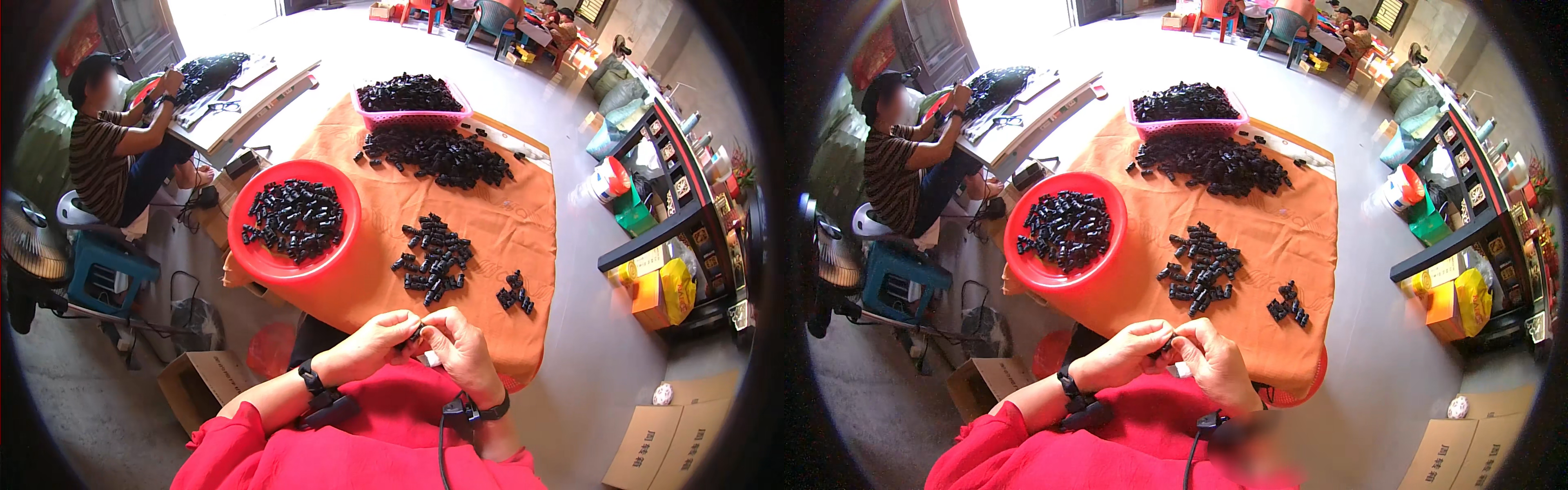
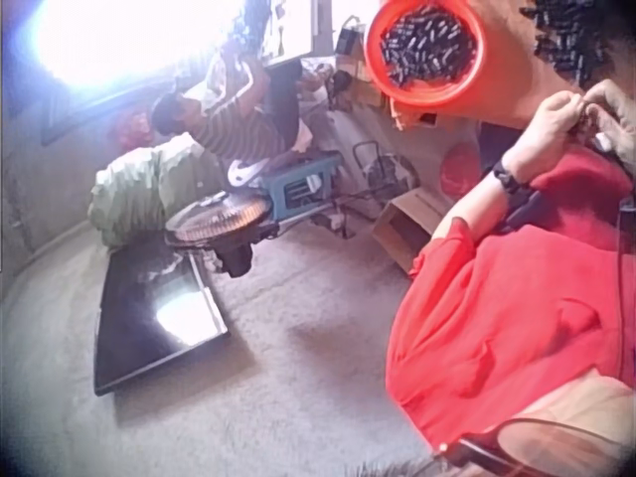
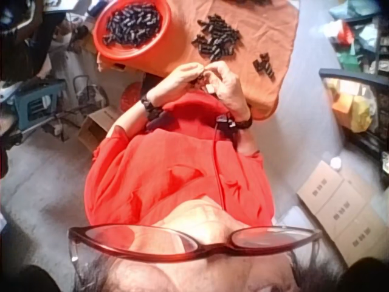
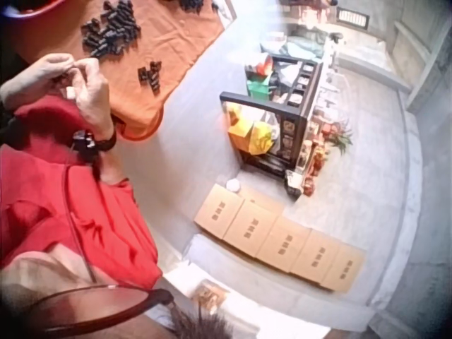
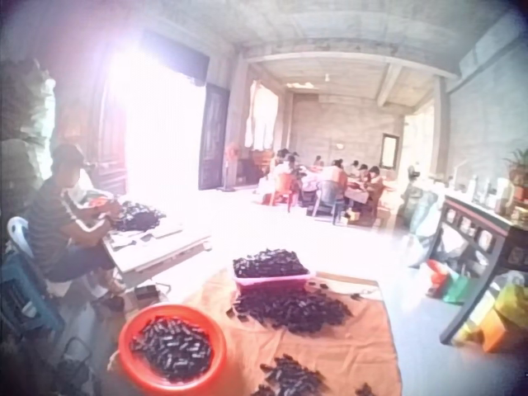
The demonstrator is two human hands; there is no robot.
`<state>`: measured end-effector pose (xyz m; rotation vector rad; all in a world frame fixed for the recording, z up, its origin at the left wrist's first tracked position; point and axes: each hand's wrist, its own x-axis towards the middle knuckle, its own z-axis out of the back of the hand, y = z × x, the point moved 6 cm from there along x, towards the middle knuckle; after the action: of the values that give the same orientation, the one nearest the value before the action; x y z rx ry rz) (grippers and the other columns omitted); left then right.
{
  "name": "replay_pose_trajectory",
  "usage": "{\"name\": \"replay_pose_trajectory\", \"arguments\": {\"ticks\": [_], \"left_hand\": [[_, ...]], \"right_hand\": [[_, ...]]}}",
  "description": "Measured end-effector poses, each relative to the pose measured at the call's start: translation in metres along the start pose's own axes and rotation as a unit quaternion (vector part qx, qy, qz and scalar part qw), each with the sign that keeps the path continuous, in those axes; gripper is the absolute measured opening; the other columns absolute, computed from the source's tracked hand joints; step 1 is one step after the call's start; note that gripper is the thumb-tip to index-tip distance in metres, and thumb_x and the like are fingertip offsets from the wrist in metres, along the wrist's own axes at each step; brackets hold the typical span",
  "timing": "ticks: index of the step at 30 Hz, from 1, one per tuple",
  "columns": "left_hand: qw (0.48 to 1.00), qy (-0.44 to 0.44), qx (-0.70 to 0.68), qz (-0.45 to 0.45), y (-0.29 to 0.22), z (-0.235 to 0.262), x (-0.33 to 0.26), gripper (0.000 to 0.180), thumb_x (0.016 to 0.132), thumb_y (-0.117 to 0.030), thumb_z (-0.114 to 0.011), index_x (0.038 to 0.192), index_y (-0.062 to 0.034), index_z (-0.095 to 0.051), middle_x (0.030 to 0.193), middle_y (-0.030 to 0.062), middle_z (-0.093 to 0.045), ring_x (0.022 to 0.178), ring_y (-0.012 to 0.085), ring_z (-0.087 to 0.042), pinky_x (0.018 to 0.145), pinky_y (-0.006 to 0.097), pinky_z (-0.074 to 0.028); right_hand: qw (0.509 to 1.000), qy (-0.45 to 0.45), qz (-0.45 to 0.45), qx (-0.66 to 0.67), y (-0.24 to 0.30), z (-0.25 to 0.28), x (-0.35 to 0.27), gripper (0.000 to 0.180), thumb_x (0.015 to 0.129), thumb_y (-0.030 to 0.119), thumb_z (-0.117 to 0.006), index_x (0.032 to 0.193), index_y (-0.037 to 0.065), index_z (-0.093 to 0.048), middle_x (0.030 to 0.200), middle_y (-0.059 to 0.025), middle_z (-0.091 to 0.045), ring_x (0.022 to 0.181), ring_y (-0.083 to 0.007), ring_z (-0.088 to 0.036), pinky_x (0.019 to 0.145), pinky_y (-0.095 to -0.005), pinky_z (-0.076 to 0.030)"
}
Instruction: Assembling small black plastic components by hand in a shoe manufacturing facility.
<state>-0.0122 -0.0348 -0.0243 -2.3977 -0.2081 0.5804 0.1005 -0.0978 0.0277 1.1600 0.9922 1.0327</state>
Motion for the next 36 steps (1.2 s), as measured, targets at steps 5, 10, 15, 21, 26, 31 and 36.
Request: {"name": "replay_pose_trajectory", "arguments": {"ticks": [5, 10, 15, 21, 26, 31, 36], "left_hand": [[0.999, 0.008, 0.034, 0.021, -0.005, -0.004, -0.002, 0.025, 0.104, -0.031, -0.049, 0.097, -0.0092, -0.058, 0.088, 0.0031, -0.063, 0.067, 0.0093, -0.057, 0.052, 0.021, -0.04], [1.0, -0.009, 0.015, 0.021, -0.014, 0.0, -0.003, 0.022, 0.102, -0.03, -0.054, 0.099, -0.0084, -0.058, 0.089, 0.0049, -0.066, 0.069, 0.0106, -0.063, 0.052, 0.021, -0.045], [0.997, -0.063, 0.038, -0.002, -0.027, 0.021, -0.003, 0.018, 0.098, -0.025, -0.062, 0.099, -0.0077, -0.057, 0.087, 0.005, -0.066, 0.067, 0.0098, -0.061, 0.055, 0.021, -0.045], [0.878, -0.221, 0.353, -0.236, -0.103, 0.06, -0.008, 0.018, 0.095, -0.019, -0.066, 0.101, -0.0027, -0.06, 0.086, -0.0005, -0.056, 0.077, 0.0074, -0.054, 0.069, 0.023, -0.046], [0.648, -0.393, 0.552, -0.349, -0.167, 0.108, -0.021, 0.018, 0.082, -0.01, -0.074, 0.091, -0.0006, -0.061, 0.084, 0.0124, -0.06, 0.079, 0.0243, -0.062, 0.074, 0.035, -0.051], [0.52, -0.478, 0.64, -0.302, -0.182, 0.132, -0.029, 0.022, 0.078, -0.009, -0.073, 0.097, -0.0017, -0.064, 0.101, 0.0173, -0.065, 0.102, 0.0344, -0.061, 0.092, 0.041, -0.047], [0.38, -0.488, 0.681, -0.392, -0.169, 0.098, -0.029, 0.027, 0.078, -0.011, -0.071, 0.104, -0.009, -0.067, 0.11, 0.0124, -0.065, 0.11, 0.033, -0.056, 0.1, 0.043, -0.042]], "right_hand": [[0.998, 0.005, -0.043, 0.043, -0.016, 0.008, 0.001, 0.011, 0.102, 0.013, -0.054, 0.105, 0.002, -0.059, 0.083, -0.0032, -0.068, 0.07, -0.0053, -0.061, 0.06, -0.0218, -0.049], [0.995, -0.05, -0.071, 0.038, -0.021, 0.015, 0.002, 0.012, 0.102, 0.014, -0.055, 0.104, 0.003, -0.06, 0.074, 0.0011, -0.061, 0.063, -0.003, -0.053, 0.057, -0.0204, -0.046], [0.997, -0.051, -0.055, 0.012, -0.021, 0.018, 0.004, 0.016, 0.102, 0.019, -0.056, 0.106, 0.005, -0.061, 0.072, 0.0033, -0.057, 0.06, -0.0008, -0.048, 0.052, -0.0172, -0.037], [0.996, -0.062, -0.062, -0.001, -0.019, 0.02, 0.003, 0.014, 0.102, 0.017, -0.056, 0.105, 0.005, -0.062, 0.072, 0.0034, -0.057, 0.059, -0.0008, -0.049, 0.052, -0.0175, -0.038], [0.996, -0.069, -0.051, -0.017, -0.021, 0.019, 0.005, 0.013, 0.102, 0.016, -0.056, 0.105, 0.005, -0.062, 0.072, 0.0034, -0.056, 0.06, -0.0009, -0.05, 0.053, -0.0179, -0.039], [0.996, -0.071, -0.052, -0.022, -0.021, 0.021, 0.006, 0.012, 0.101, 0.012, -0.057, 0.102, 0.001, -0.061, 0.071, 0.0032, -0.054, 0.061, -0.0029, -0.053, 0.055, -0.0209, -0.045], [0.996, -0.066, -0.064, -0.016, -0.022, 0.02, 0.009, 0.011, 0.101, 0.011, -0.056, 0.102, 0.001, -0.06, 0.07, 0.0033, -0.053, 0.061, -0.0031, -0.053, 0.056, -0.021, -0.045]]}}
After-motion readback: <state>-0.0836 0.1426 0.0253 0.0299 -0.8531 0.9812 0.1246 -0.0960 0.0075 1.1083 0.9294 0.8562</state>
